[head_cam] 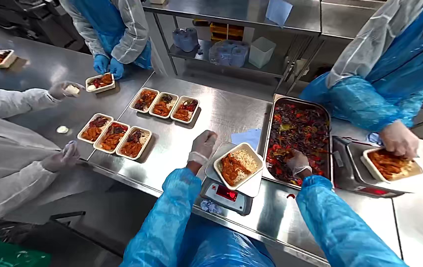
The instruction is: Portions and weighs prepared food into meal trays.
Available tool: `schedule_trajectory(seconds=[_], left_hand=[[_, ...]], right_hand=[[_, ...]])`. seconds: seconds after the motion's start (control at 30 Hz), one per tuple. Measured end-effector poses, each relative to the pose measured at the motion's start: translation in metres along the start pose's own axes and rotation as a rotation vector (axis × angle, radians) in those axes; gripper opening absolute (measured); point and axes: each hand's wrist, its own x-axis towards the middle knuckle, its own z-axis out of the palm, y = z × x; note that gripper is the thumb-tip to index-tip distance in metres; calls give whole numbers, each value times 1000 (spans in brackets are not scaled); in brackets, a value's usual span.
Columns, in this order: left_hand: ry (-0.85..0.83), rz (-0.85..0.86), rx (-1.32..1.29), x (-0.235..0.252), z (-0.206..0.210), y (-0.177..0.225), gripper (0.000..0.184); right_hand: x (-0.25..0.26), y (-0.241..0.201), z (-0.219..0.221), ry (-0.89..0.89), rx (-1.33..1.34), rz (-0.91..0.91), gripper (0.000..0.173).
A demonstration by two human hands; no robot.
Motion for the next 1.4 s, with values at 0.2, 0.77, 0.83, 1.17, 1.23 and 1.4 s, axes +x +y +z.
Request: schedule_trajectory(seconds=[0.2,0.77,0.83,1.17,1.23,1.4], left_hand=[[137,-948,81,-128,-11,-43,35],[-280,-1110,149,-181,38,-30,91],[-289,-1041,215,-200,50,-73,95],[-188,-997,306,-203,61,-69,96],[-69,-1033,237,-187,51,-23,89],[141,-908,255,-178,59,-8,54]], right_hand=[[27,-23,33,-34,-168,-116,58],[27,-10,3,-72,-177,-301,26],[19,1,-17,-81,-67,-278,29],[24,10,7,-99,-152,-69,66],[23,2,16,-85,-179,-88,58],[24,6,5,-73,-264,-159,32]])
